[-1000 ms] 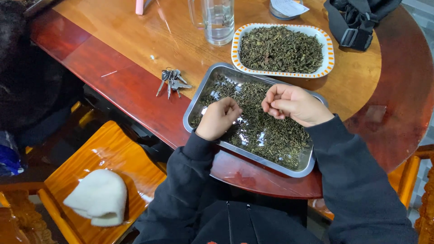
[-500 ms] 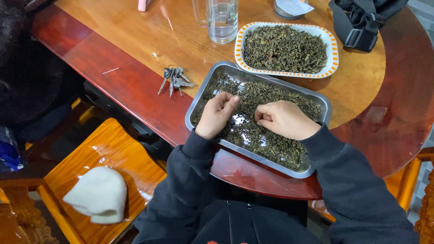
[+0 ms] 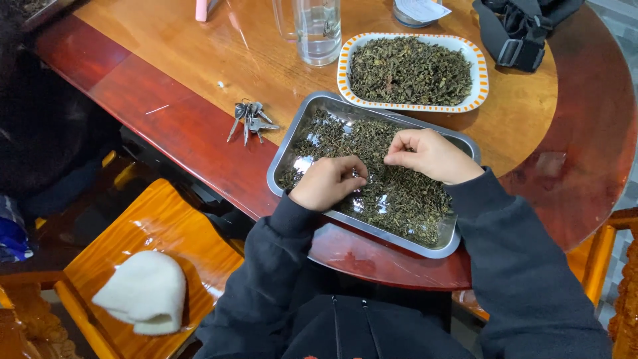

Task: Sorting through dried tea leaves in a metal tray to remove stems and debris by hand.

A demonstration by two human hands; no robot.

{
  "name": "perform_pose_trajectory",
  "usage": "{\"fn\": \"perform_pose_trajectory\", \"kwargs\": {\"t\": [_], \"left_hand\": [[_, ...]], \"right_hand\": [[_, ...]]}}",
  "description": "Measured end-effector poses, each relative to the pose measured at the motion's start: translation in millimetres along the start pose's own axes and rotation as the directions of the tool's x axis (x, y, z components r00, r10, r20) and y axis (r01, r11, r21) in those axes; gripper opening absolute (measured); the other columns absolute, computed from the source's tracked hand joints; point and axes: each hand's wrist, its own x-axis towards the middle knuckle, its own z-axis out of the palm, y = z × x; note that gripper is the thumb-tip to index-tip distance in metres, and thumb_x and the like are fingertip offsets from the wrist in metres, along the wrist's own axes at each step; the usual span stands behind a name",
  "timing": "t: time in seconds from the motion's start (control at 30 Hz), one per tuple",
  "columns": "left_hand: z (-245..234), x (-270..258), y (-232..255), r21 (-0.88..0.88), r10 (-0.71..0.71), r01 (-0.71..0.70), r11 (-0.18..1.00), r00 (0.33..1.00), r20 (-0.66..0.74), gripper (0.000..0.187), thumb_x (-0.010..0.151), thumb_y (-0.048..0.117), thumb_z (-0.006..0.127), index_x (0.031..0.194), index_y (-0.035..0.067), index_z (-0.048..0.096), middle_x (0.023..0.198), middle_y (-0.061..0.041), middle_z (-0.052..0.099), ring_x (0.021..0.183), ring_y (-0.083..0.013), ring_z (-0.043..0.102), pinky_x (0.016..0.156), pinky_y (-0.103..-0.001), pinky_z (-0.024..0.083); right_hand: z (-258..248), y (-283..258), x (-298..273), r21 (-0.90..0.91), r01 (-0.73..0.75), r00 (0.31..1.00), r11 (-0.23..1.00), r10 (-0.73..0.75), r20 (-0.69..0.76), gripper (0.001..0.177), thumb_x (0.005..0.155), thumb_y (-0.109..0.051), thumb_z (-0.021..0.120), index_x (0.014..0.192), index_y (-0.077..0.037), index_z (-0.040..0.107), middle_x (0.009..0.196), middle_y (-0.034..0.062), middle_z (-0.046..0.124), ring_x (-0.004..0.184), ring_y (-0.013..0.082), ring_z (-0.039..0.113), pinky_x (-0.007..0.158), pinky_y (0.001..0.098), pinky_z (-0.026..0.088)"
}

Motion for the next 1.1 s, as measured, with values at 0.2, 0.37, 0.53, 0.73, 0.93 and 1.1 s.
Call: {"fn": "perform_pose_trajectory", "kwargs": {"t": [0.2, 0.37, 0.53, 0.73, 0.93, 1.1], "left_hand": [[8.8, 4.8, 10.0, 0.376, 0.056, -0.068, 0.924, 0.997, 0.043, 0.021, 0.1, 0.023, 0.055, 0.117, 0.021, 0.067, 0.081, -0.014, 0.077, 0.08, -0.0428, 0.074, 0.075, -0.053, 0.058], [25.6, 4.7, 9.2, 0.658, 0.16, -0.121, 0.743, 0.987, 0.001, 0.012, 0.097, 0.022, 0.055, 0.105, 0.023, 0.065, 0.067, -0.006, 0.072, 0.067, -0.0326, 0.075, 0.062, -0.044, 0.058], [39.5, 13.9, -5.5, 0.727, 0.265, -0.174, 0.664, 0.964, -0.011, 0.006, 0.092, 0.021, 0.064, 0.096, 0.024, 0.068, 0.062, -0.002, 0.07, 0.062, -0.0258, 0.073, 0.056, -0.038, 0.057], [48.1, 12.9, -0.9, 0.764, 0.377, -0.237, 0.6, 0.926, -0.009, 0.009, 0.091, 0.016, 0.061, 0.085, 0.02, 0.066, 0.057, -0.001, 0.067, 0.057, -0.0236, 0.071, 0.051, -0.036, 0.054], [35.0, 3.8, 20.9, 0.756, 0.416, -0.256, 0.603, 0.909, -0.024, 0.011, 0.093, 0.015, 0.062, 0.089, 0.021, 0.07, 0.058, -0.001, 0.068, 0.057, -0.0225, 0.07, 0.052, -0.036, 0.054], [34.7, 3.8, 22.9, 0.748, 0.403, -0.284, 0.6, 0.915, 0.024, 0.011, 0.092, 0.016, 0.06, 0.091, 0.022, 0.069, 0.057, -0.003, 0.067, 0.058, -0.0249, 0.071, 0.053, -0.038, 0.055]], "right_hand": [[3.1, 21.8, 4.2, 0.341, -0.049, 0.998, 0.939, 0.057, -0.014, 0.018, 0.107, -0.011, 0.05, 0.094, 0.0, 0.057, 0.077, 0.004, 0.051, 0.064, 0.0053, 0.045, 0.044, 0.0158, 0.035], [5.4, 28.5, 2.0, 0.347, -0.046, 0.999, 0.937, 0.052, -0.008, 0.01, 0.102, -0.003, 0.054, 0.094, 0.002, 0.057, 0.075, 0.0045, 0.053, 0.061, 0.0052, 0.046, 0.043, 0.0153, 0.035], [3.8, 36.3, 6.2, 0.315, -0.046, 0.999, 0.948, 0.048, 0.002, 0.008, 0.1, -0.003, 0.056, 0.094, 0.002, 0.059, 0.074, 0.0054, 0.055, 0.06, 0.0057, 0.048, 0.043, 0.016, 0.036], [5.2, 36.8, 3.9, 0.359, -0.025, 0.999, 0.933, 0.031, -0.011, 0.009, 0.101, -0.003, 0.058, 0.093, 0.002, 0.059, 0.074, 0.0054, 0.054, 0.062, 0.0054, 0.046, 0.044, 0.0162, 0.036], [5.6, 29.4, 3.8, 0.355, -0.04, 0.999, 0.934, 0.049, -0.016, 0.009, 0.101, -0.003, 0.058, 0.094, 0.002, 0.059, 0.075, 0.0055, 0.055, 0.063, 0.0064, 0.047, 0.045, 0.0169, 0.036], [5.6, 34.6, 6.9, 0.366, -0.05, 0.998, 0.929, 0.059, -0.014, 0.008, 0.102, -0.004, 0.057, 0.096, 0.002, 0.058, 0.077, 0.0058, 0.053, 0.064, 0.0071, 0.047, 0.047, 0.0182, 0.037]]}}
